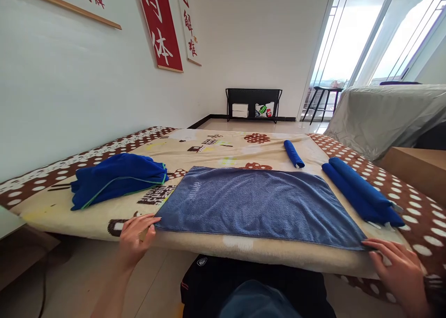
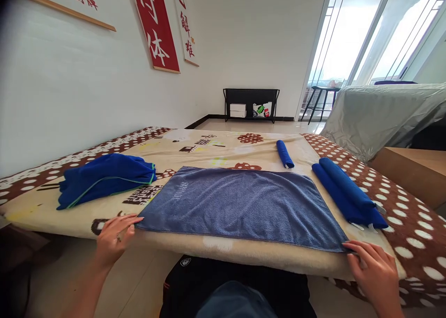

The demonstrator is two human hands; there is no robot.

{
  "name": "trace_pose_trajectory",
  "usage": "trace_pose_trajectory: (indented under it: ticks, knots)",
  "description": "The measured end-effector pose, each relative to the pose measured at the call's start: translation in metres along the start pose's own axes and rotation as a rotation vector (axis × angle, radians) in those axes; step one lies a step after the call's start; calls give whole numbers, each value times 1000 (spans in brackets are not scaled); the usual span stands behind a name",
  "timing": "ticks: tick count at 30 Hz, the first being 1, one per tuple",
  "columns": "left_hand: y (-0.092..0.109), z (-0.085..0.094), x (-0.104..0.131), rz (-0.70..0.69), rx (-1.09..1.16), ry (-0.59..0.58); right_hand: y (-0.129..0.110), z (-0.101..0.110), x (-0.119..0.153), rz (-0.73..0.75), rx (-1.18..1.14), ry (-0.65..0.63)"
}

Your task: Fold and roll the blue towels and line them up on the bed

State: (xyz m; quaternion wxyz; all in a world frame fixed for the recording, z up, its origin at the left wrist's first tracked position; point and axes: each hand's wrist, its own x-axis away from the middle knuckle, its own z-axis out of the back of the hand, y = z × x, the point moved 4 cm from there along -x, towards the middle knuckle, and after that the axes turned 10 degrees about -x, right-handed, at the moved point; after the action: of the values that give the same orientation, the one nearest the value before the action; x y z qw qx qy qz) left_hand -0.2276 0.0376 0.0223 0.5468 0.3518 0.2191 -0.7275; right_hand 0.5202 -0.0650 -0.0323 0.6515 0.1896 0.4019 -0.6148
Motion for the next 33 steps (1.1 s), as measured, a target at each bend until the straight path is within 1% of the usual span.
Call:
trace_pose_trajectory:
  ticks: [2,3,4,5,6,7,8,9,11,12,13,15,17,18,19,21,24,27,29,30,31,33]
  knots:
    - [5,1,-18,40,11,60,-4,-1,-19,-6,-21,26]
    - [9,-1,-30,58,36,63,-7,-5,-32,-8,-43,21]
    - [16,-5,-44,64,69,37,-13,-11,-46,-16,-72,-4]
    - [26,-11,-59,63,104,-12,-20,-22,-62,-21,-106,-71]
    - [37,-20,-76,49,137,-88,-28,-37,-79,-19,-141,-164]
    - [49,-32,-93,27,154,-174,-36,-54,-96,-25,-175,-284]
    - [61,-45,-110,2,162,-274,-45,-75,-112,-31,-194,-435]
    - [73,-61,-126,-36,165,-390,-52,-92,-129,-24,-200,-500]
    - [88,-96,-154,-45,86,-612,-60,-126,-159,-44,-183,-557]
    - [92,-112,-166,-26,54,-655,-60,-142,-171,-73,-161,-573]
    - [92,-128,-176,-1,23,-683,-57,-155,-180,-114,-132,-584]
    - [86,-157,-187,62,-40,-734,-46,-177,-190,-206,-71,-619]
    - [75,-179,-188,111,-87,-799,-33,-190,-190,-280,-23,-666]
    - [68,-187,-185,127,-102,-829,-28,-194,-188,-303,-7,-689]
    - [61,-192,-182,137,-114,-853,-23,-196,-186,-320,6,-707]
    - [48,-197,-175,158,-137,-875,-15,-196,-182,-349,31,-722]
    - [30,-193,-168,219,-194,-861,-10,-190,-180,-402,76,-706]
    - [23,-186,-167,277,-254,-828,-15,-184,-183,-427,106,-676]
    - [31,-184,-169,281,-280,-796,-30,-182,-186,-401,105,-652]
    - [39,-184,-171,262,-282,-779,-42,-182,-187,-368,94,-643]
    - [49,-186,-173,227,-273,-764,-57,-184,-188,-321,73,-640]
    - [78,-192,-177,111,-223,-752,-98,-189,-187,-183,-2,-670]
